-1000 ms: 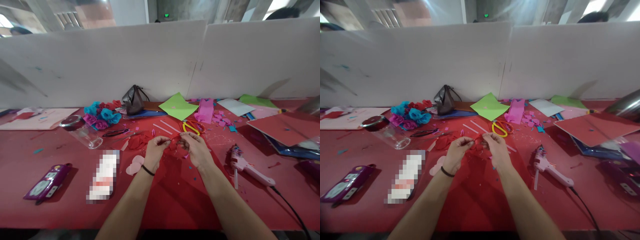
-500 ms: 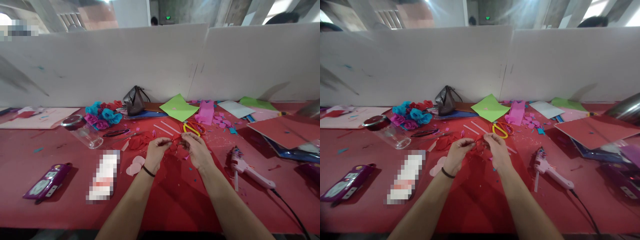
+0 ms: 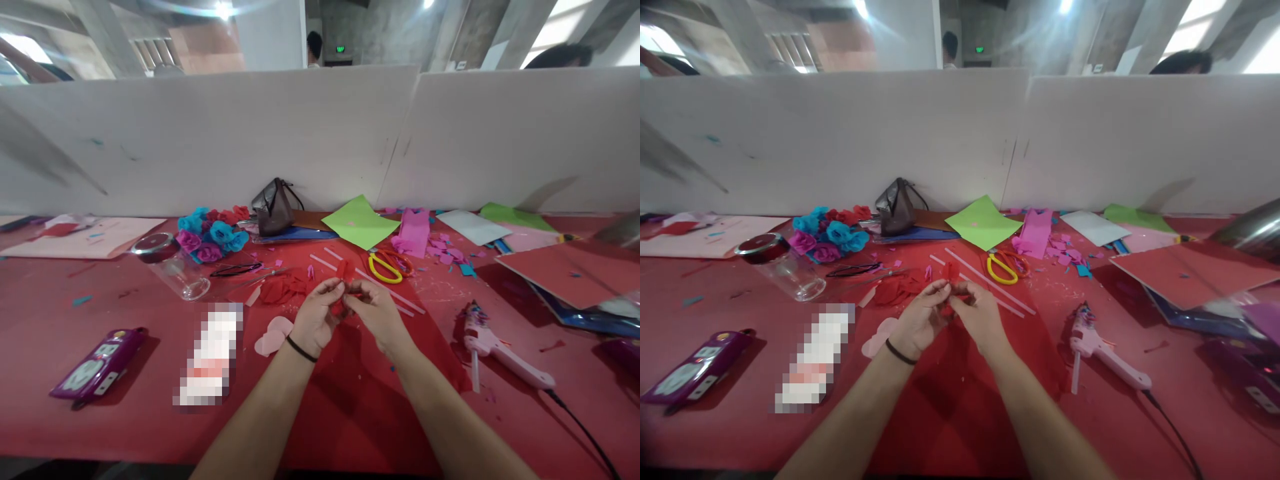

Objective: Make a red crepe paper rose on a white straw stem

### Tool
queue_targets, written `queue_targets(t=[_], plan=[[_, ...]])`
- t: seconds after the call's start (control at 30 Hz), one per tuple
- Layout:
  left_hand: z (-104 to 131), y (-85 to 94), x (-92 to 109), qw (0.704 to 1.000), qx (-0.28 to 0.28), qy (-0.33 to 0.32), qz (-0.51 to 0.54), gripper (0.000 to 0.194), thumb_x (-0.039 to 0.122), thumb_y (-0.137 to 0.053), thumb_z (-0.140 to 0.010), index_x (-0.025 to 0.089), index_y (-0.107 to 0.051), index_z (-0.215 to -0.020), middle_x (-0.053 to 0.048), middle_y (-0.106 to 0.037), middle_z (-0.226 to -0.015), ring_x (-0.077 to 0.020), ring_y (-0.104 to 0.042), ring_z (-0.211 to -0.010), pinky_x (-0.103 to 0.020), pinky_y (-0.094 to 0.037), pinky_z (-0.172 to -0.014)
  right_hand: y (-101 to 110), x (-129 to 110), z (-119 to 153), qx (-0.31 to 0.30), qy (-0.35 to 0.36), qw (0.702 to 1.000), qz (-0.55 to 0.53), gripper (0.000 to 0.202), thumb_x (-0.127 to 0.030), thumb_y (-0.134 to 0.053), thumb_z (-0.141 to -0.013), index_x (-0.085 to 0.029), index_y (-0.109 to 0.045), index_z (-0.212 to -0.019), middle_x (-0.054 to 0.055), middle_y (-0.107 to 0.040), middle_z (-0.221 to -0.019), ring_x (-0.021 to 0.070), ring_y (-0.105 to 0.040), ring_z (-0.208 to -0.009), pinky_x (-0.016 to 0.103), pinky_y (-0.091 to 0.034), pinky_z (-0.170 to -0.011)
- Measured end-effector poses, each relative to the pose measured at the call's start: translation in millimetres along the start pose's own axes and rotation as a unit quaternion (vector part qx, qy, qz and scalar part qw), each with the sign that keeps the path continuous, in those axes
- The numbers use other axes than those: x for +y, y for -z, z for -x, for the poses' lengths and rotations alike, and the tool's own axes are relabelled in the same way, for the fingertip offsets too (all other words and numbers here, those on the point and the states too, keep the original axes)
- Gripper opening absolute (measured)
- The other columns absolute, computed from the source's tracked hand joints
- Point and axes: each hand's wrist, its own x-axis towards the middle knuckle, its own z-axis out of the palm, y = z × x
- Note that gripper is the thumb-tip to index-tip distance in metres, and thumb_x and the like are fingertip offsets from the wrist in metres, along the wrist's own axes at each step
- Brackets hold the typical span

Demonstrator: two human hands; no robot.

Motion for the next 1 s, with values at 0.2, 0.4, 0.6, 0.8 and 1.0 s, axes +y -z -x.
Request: queue_targets(t=[0.2,0.4,0.6,0.8,1.0], plan=[[0,0.1,-1,0.999,0.025,0.037,0.017,0.029,0.015,-0.080,-0.056,0.019,-0.059,-0.075,0.005,-0.061,-0.070,-0.0083,-0.056,-0.059,-0.024,-0.047,-0.060,3,3,-3,-0.021,0.023,0.997,0.072,0.019,-0.032,-0.064,-0.068,-0.019,-0.069,-0.081,0.002,-0.069,-0.073,0.0129,-0.054,-0.057,0.027,-0.045,-0.057],[0,1.0,-3,0.998,0.016,0.055,0.001,0.029,0.019,-0.080,-0.058,0.021,-0.060,-0.079,0.005,-0.058,-0.066,-0.0075,-0.054,-0.057,-0.023,-0.045,-0.061,4,3,-4,-0.046,0.044,0.997,0.033,0.014,-0.032,-0.066,-0.068,-0.019,-0.064,-0.074,0.000,-0.067,-0.067,0.0133,-0.057,-0.055,0.026,-0.046,-0.056],[1,1.2,-1,1.000,-0.010,0.007,0.004,0.027,0.013,-0.079,-0.056,0.018,-0.063,-0.076,0.002,-0.064,-0.077,-0.0078,-0.058,-0.068,-0.021,-0.045,-0.065,5,-5,-3,-0.050,0.051,0.997,0.005,0.013,-0.029,-0.068,-0.066,-0.019,-0.065,-0.073,-0.001,-0.066,-0.067,0.0129,-0.057,-0.058,0.026,-0.047,-0.057],[-4,4.8,7,1.000,-0.008,-0.024,-0.011,0.018,0.014,-0.077,-0.059,0.017,-0.065,-0.072,0.000,-0.065,-0.074,-0.0094,-0.058,-0.067,-0.022,-0.045,-0.064,8,-5,-4,-0.052,0.051,0.997,0.006,0.012,-0.028,-0.070,-0.065,-0.020,-0.065,-0.073,-0.003,-0.062,-0.064,0.0107,-0.054,-0.056,0.025,-0.045,-0.059],[-4,4.3,13,0.998,-0.020,-0.048,-0.046,0.023,0.018,-0.083,-0.052,0.015,-0.064,-0.063,0.001,-0.063,-0.066,-0.0093,-0.057,-0.065,-0.022,-0.045,-0.066,9,0,-5,-0.062,0.049,0.996,0.038,0.013,-0.029,-0.068,-0.066,-0.019,-0.066,-0.073,-0.001,-0.063,-0.065,0.0112,-0.053,-0.058,0.024,-0.042,-0.056]])
